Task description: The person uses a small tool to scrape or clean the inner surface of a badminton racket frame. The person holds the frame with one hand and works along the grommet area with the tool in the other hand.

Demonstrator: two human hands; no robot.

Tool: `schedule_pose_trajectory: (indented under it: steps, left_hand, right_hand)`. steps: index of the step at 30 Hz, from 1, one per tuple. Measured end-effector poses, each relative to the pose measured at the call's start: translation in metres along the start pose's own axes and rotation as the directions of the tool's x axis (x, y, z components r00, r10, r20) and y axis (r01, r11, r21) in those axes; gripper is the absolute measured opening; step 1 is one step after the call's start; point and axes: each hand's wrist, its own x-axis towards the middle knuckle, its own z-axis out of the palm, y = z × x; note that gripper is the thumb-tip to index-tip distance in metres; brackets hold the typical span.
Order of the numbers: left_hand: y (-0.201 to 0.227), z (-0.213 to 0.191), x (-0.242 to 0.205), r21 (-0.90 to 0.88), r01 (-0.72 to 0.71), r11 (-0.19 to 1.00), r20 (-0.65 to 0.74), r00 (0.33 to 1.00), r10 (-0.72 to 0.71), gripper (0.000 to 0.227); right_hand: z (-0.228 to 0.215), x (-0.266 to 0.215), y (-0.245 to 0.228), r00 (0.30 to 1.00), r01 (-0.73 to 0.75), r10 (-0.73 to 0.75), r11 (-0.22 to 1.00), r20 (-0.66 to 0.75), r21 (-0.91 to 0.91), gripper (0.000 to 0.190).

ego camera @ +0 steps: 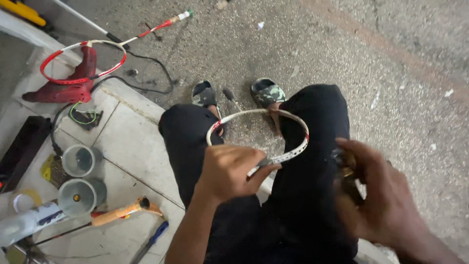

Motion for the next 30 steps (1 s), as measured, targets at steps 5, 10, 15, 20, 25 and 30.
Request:
schedule_pose_trajectory:
  steps: [5,10,15,20,25,30]
  left_hand:
    - [0.002,0.022,-0.016,0.03,0.03,0.999,0.022,0.999,-0.031,0.039]
    - [-0.006,0.035,-0.024,0.075,0.033,0.997,0.015,0.999,-0.035,0.036]
    - [-0.009,0.033,-0.025,0.058,0.077,0.995,0.047,0.996,-0.08,0.035]
    - [-0.009,0.033,-0.024,0.045,0.09,0.995,0.055,0.994,-0.092,0.039]
    - [-0.009,0.032,-0.025,0.043,0.107,0.993,0.067,0.992,-0.11,0.04]
    - [-0.011,0.03,-0.026,0.001,0.098,0.995,0.081,0.992,-0.098,0.041]
  right_hand:
    - [0.025,-0.013,-0.008,0.924,-0.325,0.34,0.94,0.177,-0.107,0.078]
    - [0.052,-0.019,0.002,0.964,-0.168,0.199,0.969,0.174,-0.18,0.056]
    - [0.061,-0.009,-0.003,0.998,-0.048,0.056,0.984,0.042,-0.169,0.049]
    - [0.063,0.0,-0.01,0.999,-0.019,0.025,0.983,0.028,-0.183,0.047]
    - [0.063,0.003,-0.013,0.999,-0.024,0.03,0.977,0.026,-0.212,0.046]
    - [0.058,0.006,-0.015,0.996,0.01,0.011,0.972,0.086,-0.235,0.045]
